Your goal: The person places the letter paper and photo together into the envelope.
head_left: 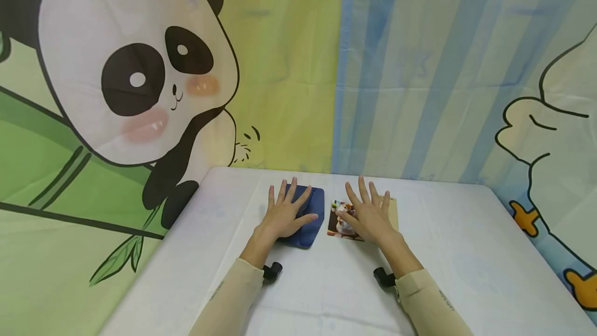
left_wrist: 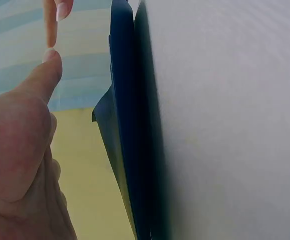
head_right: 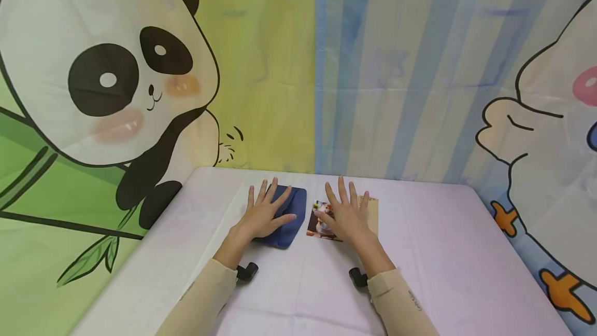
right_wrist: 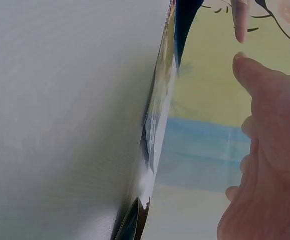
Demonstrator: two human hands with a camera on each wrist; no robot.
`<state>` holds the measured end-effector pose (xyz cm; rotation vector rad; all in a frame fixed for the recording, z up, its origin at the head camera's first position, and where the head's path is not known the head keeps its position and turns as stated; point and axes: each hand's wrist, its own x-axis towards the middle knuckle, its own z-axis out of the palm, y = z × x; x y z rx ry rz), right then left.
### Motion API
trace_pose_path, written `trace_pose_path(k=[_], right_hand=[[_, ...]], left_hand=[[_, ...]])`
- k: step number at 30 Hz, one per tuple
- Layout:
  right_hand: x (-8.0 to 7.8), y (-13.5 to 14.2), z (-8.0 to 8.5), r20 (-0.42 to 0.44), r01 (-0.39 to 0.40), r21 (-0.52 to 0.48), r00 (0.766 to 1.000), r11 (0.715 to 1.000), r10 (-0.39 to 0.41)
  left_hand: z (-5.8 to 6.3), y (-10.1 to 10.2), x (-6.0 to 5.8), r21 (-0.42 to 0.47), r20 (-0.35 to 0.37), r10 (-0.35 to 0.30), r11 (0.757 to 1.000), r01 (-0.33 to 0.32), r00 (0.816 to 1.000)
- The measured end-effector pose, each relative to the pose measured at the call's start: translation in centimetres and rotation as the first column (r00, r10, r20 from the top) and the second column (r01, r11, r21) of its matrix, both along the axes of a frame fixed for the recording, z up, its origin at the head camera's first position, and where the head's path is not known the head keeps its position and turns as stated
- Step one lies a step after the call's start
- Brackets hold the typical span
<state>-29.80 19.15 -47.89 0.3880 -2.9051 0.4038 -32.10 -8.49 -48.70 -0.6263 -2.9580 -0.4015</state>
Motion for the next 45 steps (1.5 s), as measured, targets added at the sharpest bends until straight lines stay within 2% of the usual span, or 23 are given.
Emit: trace_pose_path(k=[3,7,10,12,19,24,26,32,36,45], right_hand=[[0.0,-0.1,-0.1,-0.001,0.005,0.013,1.0,1.0,-0.005],[0.1,-0.6,0.1,0.044,-0.037,-0.086,0.998,0.996,0.041],[0.2,-1.2,0.3,0.095,-0.085,-0.181,0.99,0.98,0.104],[0.2,-1.7,0.4,0.112,-0.106,-0.202,0.985,0.974,0.13],[0.3,-3.4,0.7,0.119,-0.131,-0.185,0.981,0.974,0.154],[0.1,-4.9,0.7,0.135,-0.142,-0.142,0.978,0.98,0.162],[0.0,-5.5,0.6,0.144,-0.15,-0.139,0.975,0.979,0.17],[-0.5,-6.9,0.6,0.157,-0.166,-0.152,0.969,0.974,0.189],[-0.7,-7.5,0.3,0.162,-0.164,-0.122,0.97,0.979,0.183],[-0.7,-6.9,-0.4,0.219,-0.174,-0.111,0.956,0.978,0.195]], left_hand=[[0.0,-0.1,0.0,-0.004,0.011,-0.014,1.0,0.014,1.0],[0.2,-0.6,0.0,-0.028,0.04,-0.049,0.998,0.05,0.998],[0.3,-1.3,0.0,-0.043,0.078,-0.059,0.997,0.062,0.995],[0.4,-1.9,0.0,-0.047,0.105,-0.059,0.997,0.064,0.993],[0.6,-2.8,-0.2,-0.009,0.189,-0.088,0.996,0.092,0.978],[0.6,-2.6,-0.1,0.053,0.304,-0.074,0.997,0.061,0.95],[0.6,-2.5,0.0,0.076,0.329,-0.066,0.996,0.043,0.942],[0.6,-2.1,-0.1,0.069,0.332,-0.034,0.998,0.012,0.943],[0.7,-2.1,-0.1,0.039,0.331,-0.002,0.999,-0.012,0.944],[0.8,-1.9,0.0,0.003,0.324,0.034,0.999,-0.037,0.945]])
